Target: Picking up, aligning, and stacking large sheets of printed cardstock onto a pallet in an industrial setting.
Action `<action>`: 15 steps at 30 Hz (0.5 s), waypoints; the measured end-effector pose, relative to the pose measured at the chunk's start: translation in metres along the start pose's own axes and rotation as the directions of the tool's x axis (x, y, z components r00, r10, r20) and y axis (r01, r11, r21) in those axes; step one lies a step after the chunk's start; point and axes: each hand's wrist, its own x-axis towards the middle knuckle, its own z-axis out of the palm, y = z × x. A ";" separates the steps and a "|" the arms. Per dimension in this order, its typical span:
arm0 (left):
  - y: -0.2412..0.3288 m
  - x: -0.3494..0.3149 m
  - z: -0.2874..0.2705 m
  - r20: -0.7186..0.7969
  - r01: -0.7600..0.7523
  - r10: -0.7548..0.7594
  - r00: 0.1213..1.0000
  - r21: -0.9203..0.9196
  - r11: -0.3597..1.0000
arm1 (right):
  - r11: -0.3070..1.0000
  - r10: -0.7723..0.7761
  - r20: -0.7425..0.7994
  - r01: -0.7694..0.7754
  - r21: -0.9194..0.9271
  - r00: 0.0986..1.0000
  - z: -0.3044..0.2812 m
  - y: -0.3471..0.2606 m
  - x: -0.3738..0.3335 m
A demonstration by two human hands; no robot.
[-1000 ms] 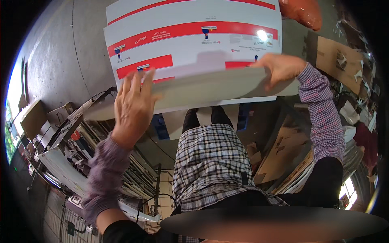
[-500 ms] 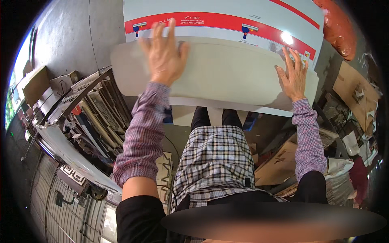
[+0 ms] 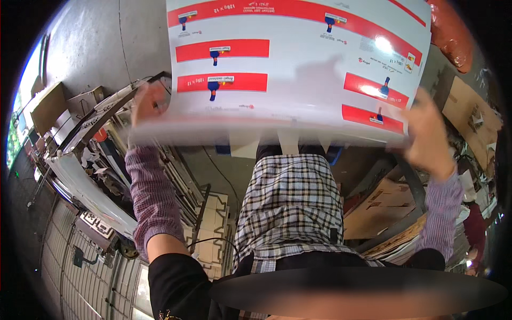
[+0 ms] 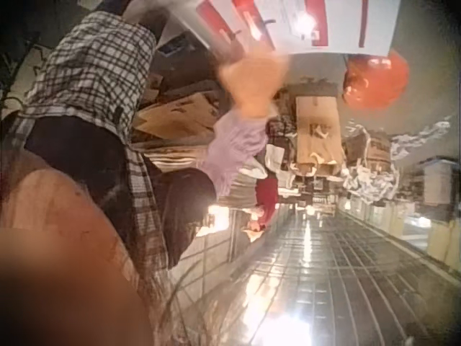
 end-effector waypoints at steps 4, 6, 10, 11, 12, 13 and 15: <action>-0.073 -0.016 -0.021 0.267 0.352 -0.367 0.891 0.104 0.930 | 0.992 -0.120 0.254 0.122 0.007 0.960 0.084 -0.044 -0.072; -0.081 -0.032 0.004 0.377 0.308 -0.251 0.892 -0.099 0.946 | 0.947 -0.079 0.122 0.113 -0.302 0.989 0.158 -0.058 -0.098; -0.092 -0.064 0.008 0.243 0.180 -0.160 0.957 -0.062 0.982 | 0.965 -0.249 0.487 0.256 0.052 0.837 0.103 -0.064 -0.022; -0.093 -0.065 0.009 0.251 0.136 -0.124 0.960 -0.032 0.990 | 0.940 -0.229 0.179 0.266 -0.214 0.957 0.102 -0.049 0.013; -0.092 -0.071 0.004 0.240 0.131 -0.120 0.963 -0.032 0.991 | 0.943 -0.168 0.020 0.167 -0.287 0.986 0.085 -0.045 0.069; -0.089 -0.073 0.002 0.226 0.172 -0.159 0.961 -0.035 0.985 | 0.977 -0.143 -0.247 0.096 -0.190 0.958 0.078 -0.030 0.124; -0.093 -0.057 0.000 0.258 0.164 -0.132 0.957 -0.109 0.980 | 0.955 -0.271 -0.574 0.143 -0.258 0.773 0.042 -0.004 0.223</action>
